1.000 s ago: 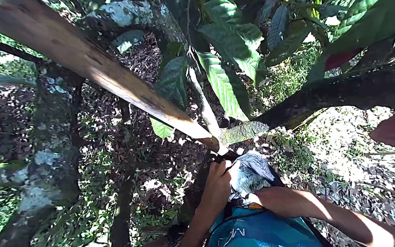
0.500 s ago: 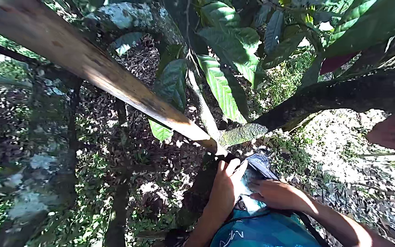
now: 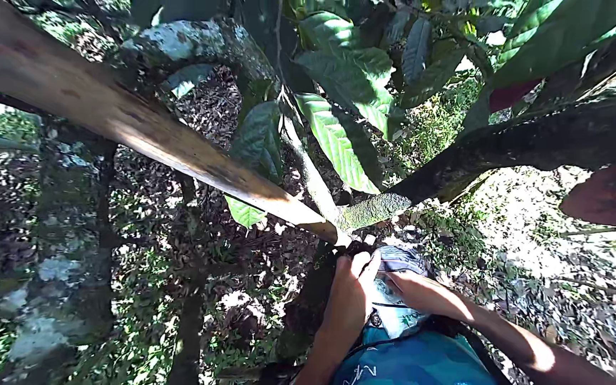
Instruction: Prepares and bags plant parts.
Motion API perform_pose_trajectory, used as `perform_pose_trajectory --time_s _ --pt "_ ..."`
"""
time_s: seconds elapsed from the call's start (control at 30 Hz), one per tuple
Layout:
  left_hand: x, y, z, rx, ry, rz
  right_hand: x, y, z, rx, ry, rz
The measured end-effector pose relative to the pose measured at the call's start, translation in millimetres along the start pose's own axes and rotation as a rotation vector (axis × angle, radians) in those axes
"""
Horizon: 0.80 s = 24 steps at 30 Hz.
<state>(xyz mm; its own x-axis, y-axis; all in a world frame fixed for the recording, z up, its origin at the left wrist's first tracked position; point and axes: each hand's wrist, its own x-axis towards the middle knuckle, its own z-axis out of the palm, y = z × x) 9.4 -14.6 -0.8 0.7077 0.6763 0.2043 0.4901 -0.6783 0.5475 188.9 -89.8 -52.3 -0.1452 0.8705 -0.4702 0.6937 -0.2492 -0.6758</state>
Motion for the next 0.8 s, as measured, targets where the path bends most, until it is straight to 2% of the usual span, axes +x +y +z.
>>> perform_pose_trajectory --time_s 0.1,0.2,0.3,0.4,0.47,0.6,0.63,0.73,0.8 --pt "-6 -9 5 0.001 -0.051 -0.05 -21 -1 -27 -0.157 0.085 -0.083" --pt "-13 -10 8 -0.031 -0.108 -0.089 -36 -3 -67 -0.213 -0.012 -0.202" --pt "-26 -13 17 -0.118 -0.105 0.119 -29 6 -81 -0.226 -0.061 -0.227" --pt "-29 -17 39 -0.086 -0.234 0.283 -20 11 -90 -0.19 -0.1 -0.201" --pt "-21 -28 59 0.016 -0.243 0.23 -20 9 -90 -0.171 -0.088 -0.266" --pt "14 -35 68 0.095 -0.118 0.013 -24 16 -71 -0.089 0.059 -0.59" --pt "22 -30 68 0.168 -0.202 -0.03 -28 18 -66 -0.093 0.061 -0.611" --pt "39 -16 70 0.322 -0.535 -0.02 -40 19 -44 -0.219 -0.089 -0.437" --pt "46 -10 68 0.306 -0.644 -0.005 -41 13 -31 -0.268 -0.199 -0.243"
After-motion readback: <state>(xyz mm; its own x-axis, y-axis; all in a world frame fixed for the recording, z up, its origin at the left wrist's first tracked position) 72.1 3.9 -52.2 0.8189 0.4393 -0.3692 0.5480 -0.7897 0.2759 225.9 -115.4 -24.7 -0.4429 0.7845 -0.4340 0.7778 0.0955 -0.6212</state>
